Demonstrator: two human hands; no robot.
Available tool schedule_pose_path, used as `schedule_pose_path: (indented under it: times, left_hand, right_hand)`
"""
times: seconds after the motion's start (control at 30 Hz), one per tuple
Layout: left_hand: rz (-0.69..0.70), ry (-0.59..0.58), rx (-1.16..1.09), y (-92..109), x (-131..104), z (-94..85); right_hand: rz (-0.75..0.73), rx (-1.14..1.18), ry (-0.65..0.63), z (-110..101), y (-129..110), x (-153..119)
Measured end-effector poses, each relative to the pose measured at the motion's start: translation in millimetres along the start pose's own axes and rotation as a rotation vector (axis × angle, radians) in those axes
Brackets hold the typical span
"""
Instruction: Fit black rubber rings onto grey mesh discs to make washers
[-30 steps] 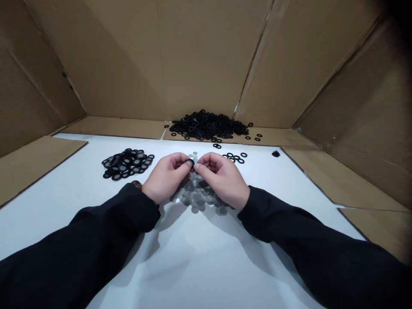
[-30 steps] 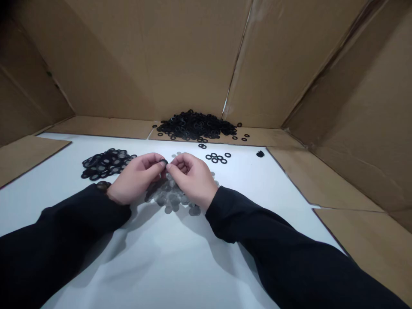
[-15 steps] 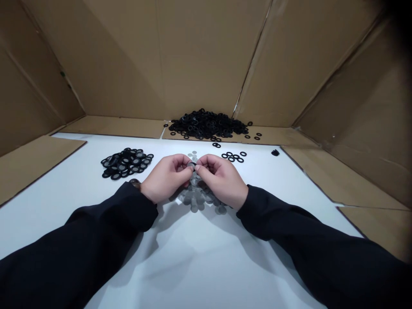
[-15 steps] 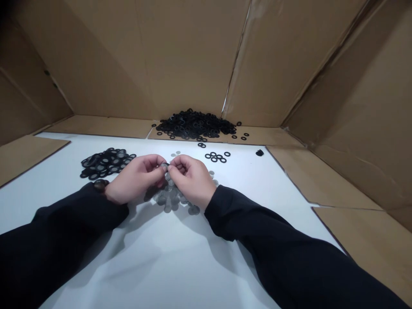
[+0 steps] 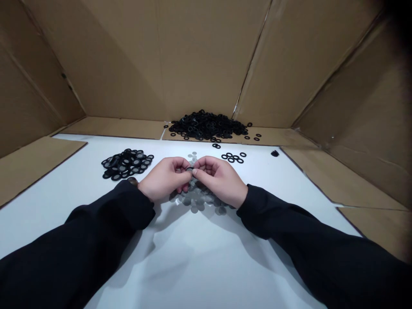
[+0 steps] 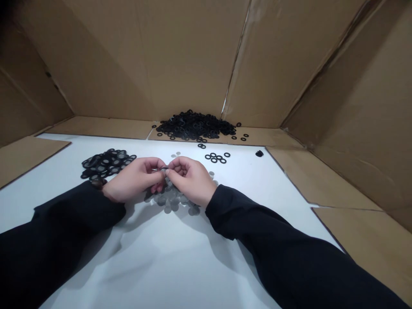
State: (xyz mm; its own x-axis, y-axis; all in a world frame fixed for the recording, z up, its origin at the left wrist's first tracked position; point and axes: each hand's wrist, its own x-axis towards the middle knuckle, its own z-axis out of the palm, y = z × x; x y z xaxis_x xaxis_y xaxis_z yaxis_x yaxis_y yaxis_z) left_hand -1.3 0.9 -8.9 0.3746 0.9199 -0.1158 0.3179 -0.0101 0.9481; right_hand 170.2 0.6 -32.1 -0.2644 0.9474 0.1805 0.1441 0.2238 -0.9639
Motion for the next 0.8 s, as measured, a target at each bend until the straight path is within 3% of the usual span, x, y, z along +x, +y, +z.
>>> schedule_pose_path:
  times: [0.2,0.33,0.6,0.8]
  left_hand:
    - [0.092,0.088,-0.168,-1.0,1.9,4.3]
    - [0.116,0.138,-0.143,-1.1,2.2,5.1]
    - [0.035,0.045,0.05,0.8,-1.6,-0.9]
    - [0.105,0.082,-0.25,3.5,0.5,5.4]
  right_hand:
    - [0.131,0.17,0.024,2.7,-7.9,1.4]
    - [0.173,0.189,-0.009,4.1,-9.9,1.1]
    - [-0.009,0.051,0.01,0.3,-4.4,1.3]
    - [0.116,0.262,-0.043,2.9,-8.1,1.2]
